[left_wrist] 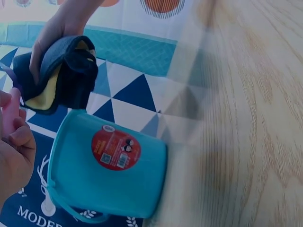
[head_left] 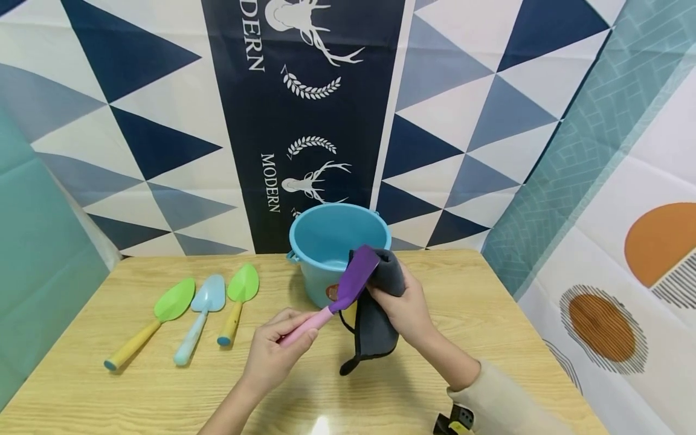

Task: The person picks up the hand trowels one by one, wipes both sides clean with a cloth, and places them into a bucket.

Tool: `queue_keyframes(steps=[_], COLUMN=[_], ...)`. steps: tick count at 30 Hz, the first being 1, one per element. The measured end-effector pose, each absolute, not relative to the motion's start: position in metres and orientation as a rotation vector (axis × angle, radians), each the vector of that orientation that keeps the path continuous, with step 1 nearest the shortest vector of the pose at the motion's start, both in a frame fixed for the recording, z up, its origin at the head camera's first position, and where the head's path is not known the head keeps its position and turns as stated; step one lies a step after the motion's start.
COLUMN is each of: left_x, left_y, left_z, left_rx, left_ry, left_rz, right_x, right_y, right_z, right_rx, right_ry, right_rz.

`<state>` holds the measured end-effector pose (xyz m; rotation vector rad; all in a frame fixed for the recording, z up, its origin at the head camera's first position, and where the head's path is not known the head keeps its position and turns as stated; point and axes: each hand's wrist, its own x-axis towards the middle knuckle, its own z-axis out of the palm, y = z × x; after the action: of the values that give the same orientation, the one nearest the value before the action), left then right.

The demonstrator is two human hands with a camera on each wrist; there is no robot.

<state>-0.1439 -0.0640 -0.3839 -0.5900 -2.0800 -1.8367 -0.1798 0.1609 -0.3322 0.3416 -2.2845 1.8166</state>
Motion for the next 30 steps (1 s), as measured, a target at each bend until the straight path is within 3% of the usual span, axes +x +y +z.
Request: queue_keyframes(steps=[9, 18, 30], left_x=[-0.143, -0.144, -0.143], left_y=[-0.066, -0.075, -0.068], left_z=[-0.382, -0.381, -0.381], left_rx=[-0.563, -0.488, -0.462], left_ry=[-2.075, -2.143, -2.132], left_rz=[-1.795, -1.757, -1.812], right_x=[-0.178, -0.178, -0.174], right_y=[0.160, 0.167, 0.161], right_z=[-0.343, -0.326, -0.328], right_rx=[0.536, 0.315, 0.336], right_ry=[-2.373, -2.227, -2.146], right_rz=[1.749, 1.714, 1.802])
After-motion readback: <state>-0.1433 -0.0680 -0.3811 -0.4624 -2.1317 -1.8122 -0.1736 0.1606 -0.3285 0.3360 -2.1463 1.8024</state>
